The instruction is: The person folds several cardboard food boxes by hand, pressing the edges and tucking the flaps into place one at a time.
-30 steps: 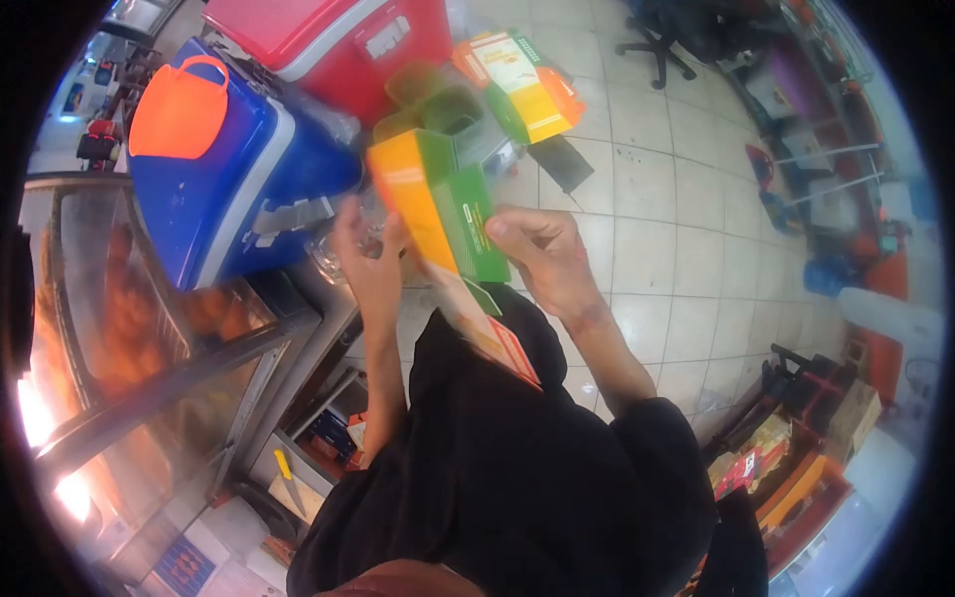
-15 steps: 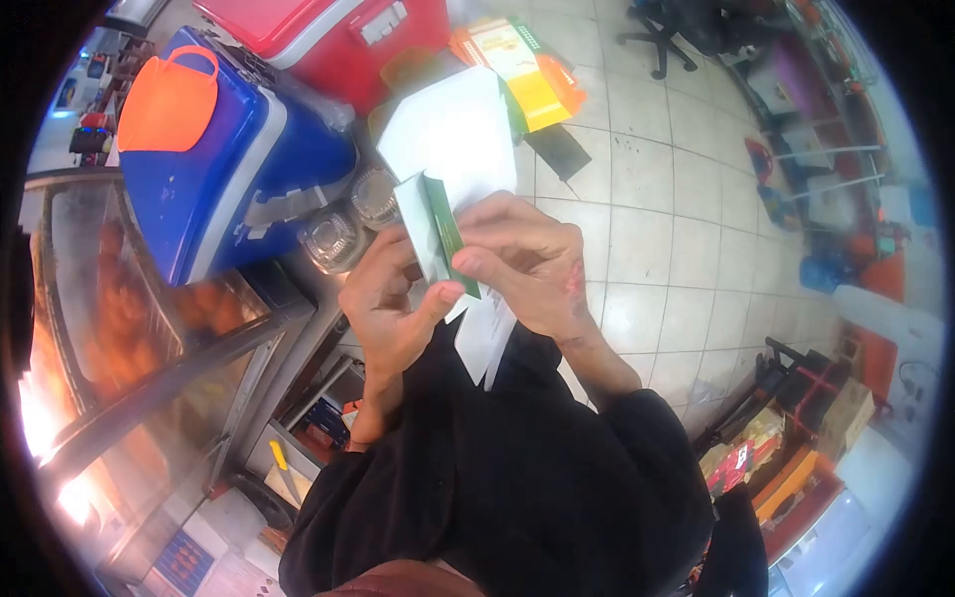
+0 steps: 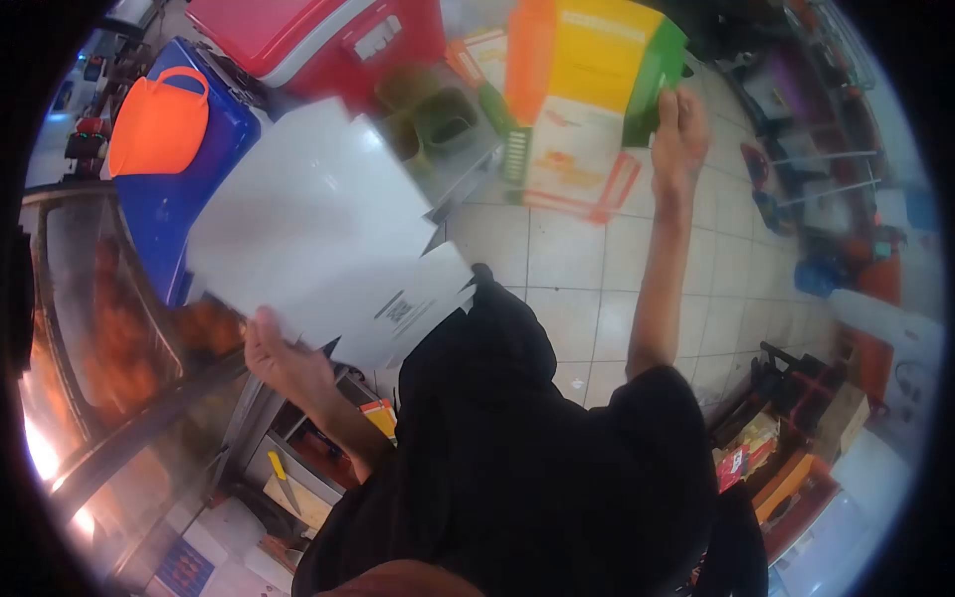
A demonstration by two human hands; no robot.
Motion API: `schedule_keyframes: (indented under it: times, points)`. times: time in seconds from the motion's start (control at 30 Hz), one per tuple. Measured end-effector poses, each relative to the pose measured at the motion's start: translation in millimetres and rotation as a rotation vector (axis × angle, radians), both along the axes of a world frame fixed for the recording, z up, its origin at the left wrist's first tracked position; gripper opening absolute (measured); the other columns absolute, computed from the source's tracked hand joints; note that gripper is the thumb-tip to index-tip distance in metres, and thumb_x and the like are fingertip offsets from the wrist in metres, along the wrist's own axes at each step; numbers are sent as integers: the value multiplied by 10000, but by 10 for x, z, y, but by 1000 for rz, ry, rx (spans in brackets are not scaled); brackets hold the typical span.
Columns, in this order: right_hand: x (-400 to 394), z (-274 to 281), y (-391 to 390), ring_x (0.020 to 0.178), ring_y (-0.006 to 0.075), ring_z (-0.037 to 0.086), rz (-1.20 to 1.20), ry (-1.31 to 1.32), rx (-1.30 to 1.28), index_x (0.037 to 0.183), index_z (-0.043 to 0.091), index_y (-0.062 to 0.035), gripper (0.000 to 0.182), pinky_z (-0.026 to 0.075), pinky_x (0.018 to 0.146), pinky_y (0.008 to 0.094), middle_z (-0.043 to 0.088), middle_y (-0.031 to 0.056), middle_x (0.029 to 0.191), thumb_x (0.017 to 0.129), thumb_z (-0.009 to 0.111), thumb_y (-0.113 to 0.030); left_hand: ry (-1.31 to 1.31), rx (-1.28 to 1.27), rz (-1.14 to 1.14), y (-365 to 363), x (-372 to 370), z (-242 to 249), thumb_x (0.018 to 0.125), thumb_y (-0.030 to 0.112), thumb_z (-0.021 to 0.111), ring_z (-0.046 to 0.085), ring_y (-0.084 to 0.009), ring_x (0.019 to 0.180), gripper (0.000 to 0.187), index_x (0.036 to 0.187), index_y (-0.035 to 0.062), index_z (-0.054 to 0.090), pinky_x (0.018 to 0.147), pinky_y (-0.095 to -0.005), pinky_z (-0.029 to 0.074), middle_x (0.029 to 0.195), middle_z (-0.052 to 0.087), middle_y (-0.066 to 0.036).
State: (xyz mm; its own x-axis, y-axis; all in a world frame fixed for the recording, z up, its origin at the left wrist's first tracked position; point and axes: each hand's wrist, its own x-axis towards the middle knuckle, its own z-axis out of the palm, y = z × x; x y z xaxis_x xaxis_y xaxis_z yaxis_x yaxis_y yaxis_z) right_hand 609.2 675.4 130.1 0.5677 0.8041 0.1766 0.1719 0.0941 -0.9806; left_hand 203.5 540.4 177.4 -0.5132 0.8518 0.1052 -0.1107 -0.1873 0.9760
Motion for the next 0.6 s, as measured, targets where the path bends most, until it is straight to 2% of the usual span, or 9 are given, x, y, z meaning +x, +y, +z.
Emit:
schedule_keyframes:
  times: [0.07,0.23,0.3,0.37,0.43,0.47,0.5,0.57,0.6]
  points:
    - [259,-285,545,936,92,564,69,-158,52,1147,582,11,279,449,818,235,640,57,1052,976,554,-208,16,-127,296,-35,-17,144,953,179,559,509,-73,647,266,780,-22,542,582,-225,427,729,561,-15]
    - [672,-1503,2102,895,103,585,248,-261,-226,1171,592,-19,255,446,793,223,660,29,960,964,553,-164,22,-221,300,-345,-215,102,950,215,577,551,-89,670,281,873,-54,605,634,-234,464,781,614,-53]
    - [692,-2147,2561,853,102,593,343,-453,-332,1164,607,-30,288,445,764,220,668,27,922,934,597,-203,-27,-218,220,-429,-219,58,951,201,585,540,-77,667,279,891,-68,624,627,-223,445,788,628,-44]
    - [1215,-3680,3366,903,277,651,224,-914,-321,1143,634,-73,376,502,792,358,681,163,993,874,638,-336,-18,-269,287,-420,-128,60,950,191,589,534,-70,669,270,881,-67,632,616,-217,431,778,626,-31]
    - [482,-2881,2922,855,132,628,-176,-1333,-94,1126,645,-67,354,490,722,266,677,66,961,864,686,-303,-4,-284,326,-378,-22,49,944,166,602,486,-41,669,247,838,-53,650,590,-200,372,748,601,8]
    - [178,-2454,2717,873,156,637,-13,-1030,115,1146,639,-68,345,506,743,284,674,79,987,886,669,-292,66,-343,298,-394,-12,40,940,161,613,447,-26,665,238,837,-48,656,582,-195,340,741,573,34]
    - [-457,-1555,2149,872,146,632,171,-551,80,1116,642,-40,315,495,742,271,674,72,967,904,653,-272,145,-459,272,-387,9,95,955,152,576,551,-67,759,258,968,-96,646,686,-221,439,854,639,-34]
    - [-1357,-310,1087,855,121,612,400,-304,-24,1053,641,-11,228,485,732,256,653,51,896,944,591,-205,143,-402,207,-313,79,102,953,147,578,536,-54,787,248,1044,-72,650,711,-195,412,882,642,-6]
    - [-1539,-78,688,827,125,604,586,-260,-53,1046,638,-1,205,481,766,260,642,63,896,963,549,-167,175,-371,188,-244,143,159,957,194,583,559,-73,827,295,1080,-66,645,720,-196,424,918,650,-34]
